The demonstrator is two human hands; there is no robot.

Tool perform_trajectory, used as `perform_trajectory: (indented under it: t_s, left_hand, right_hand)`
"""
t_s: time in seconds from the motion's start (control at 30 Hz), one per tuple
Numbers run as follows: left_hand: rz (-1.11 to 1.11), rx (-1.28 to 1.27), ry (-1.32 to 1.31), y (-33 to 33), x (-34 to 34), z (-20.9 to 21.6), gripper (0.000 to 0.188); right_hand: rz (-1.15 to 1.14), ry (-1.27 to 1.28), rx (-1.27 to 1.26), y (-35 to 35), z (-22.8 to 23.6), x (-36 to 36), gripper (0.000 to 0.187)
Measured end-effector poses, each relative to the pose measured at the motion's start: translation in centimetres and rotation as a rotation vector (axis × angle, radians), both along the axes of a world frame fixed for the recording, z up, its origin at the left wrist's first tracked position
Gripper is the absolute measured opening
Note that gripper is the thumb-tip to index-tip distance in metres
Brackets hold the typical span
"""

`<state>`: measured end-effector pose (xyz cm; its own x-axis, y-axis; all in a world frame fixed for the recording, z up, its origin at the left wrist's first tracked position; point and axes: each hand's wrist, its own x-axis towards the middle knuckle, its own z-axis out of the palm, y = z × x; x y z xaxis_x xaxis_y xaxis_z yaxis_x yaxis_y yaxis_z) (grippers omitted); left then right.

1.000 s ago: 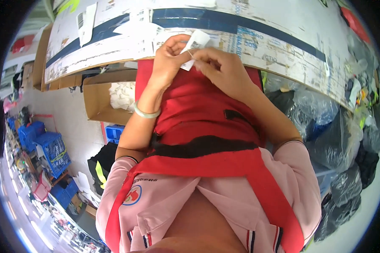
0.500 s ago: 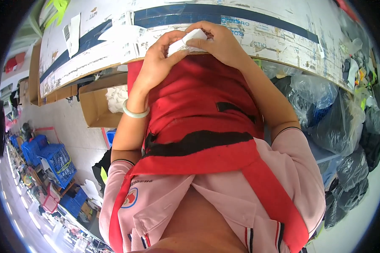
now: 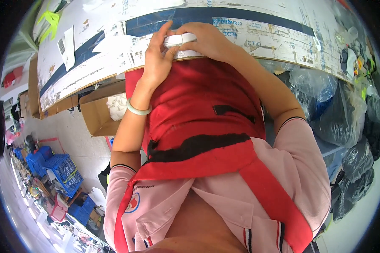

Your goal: Checking and counting garment labels and attaching them to products at a workstation.

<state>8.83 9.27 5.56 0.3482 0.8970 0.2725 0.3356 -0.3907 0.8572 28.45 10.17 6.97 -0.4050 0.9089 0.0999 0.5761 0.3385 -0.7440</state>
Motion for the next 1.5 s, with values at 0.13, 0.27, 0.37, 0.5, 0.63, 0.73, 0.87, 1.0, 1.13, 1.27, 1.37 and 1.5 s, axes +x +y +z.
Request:
perform_trajectory:
  t_s: [0.13,0.27,0.37,0.5,0.63,0.73,0.87,1.0,1.13,1.27,1.37,1.5]
  left_hand:
    - [-0.006,-0.05,-0.022,-0.1,-0.1,0.0,0.065]
    - [-0.022,-0.037,-0.043,-0.3,0.3,-0.1,0.069]
    - [-0.029,0.066,0.037,-0.5,0.6,-0.3,0.07]
    - [-0.053,0.039,0.027,-0.4,0.1,0.0,0.07]
    - [0.01,-0.01,0.016,-0.4,-0.5,0.0,0.069]
    - [0.113,-0.046,-0.105,0.1,-1.1,-0.4,0.065]
    - [0.202,-0.052,-0.153,0.1,-1.7,-0.9,0.058]
    - [0.202,0.042,-0.071,-0.1,-1.7,-1.5,0.053]
    - [0.213,0.085,-0.039,-0.1,-1.5,-1.7,0.049]
    - [0.212,0.128,0.025,-0.1,-1.5,-1.6,0.046]
    - [0.208,0.156,0.05,-0.4,-1.4,-1.7,0.043]
    - [0.221,0.167,0.039,-0.3,-1.5,-1.2,0.04]
  right_hand:
    - [0.079,0.086,0.002,0.2,0.4,0.5,0.038]
    - [0.048,0.172,-0.174,0.0,0.9,0.6,0.042]
    - [-0.008,-0.023,0.03,-0.3,-0.4,-0.1,0.043]
    - [0.062,-0.018,0.096,-0.4,-0.4,-0.3,0.047]
    - [0.042,0.003,-0.019,-0.1,0.5,0.0,0.05]
    - [-0.065,-0.072,0.133,1.7,0.1,0.2,0.046]
    - [-0.118,-0.117,0.372,5.6,-0.8,-0.7,0.042]
    - [-0.113,-0.137,0.523,7.3,-2.2,-1.4,0.041]
    - [-0.181,-0.173,0.566,7.1,-2.3,-1.2,0.039]
    - [-0.151,-0.09,0.539,7.3,-2.6,-1.5,0.037]
    - [-0.12,-0.102,0.568,8.0,-2.7,-1.9,0.037]
    - [-0.154,-0.078,0.611,7.9,-1.9,-2.2,0.034]
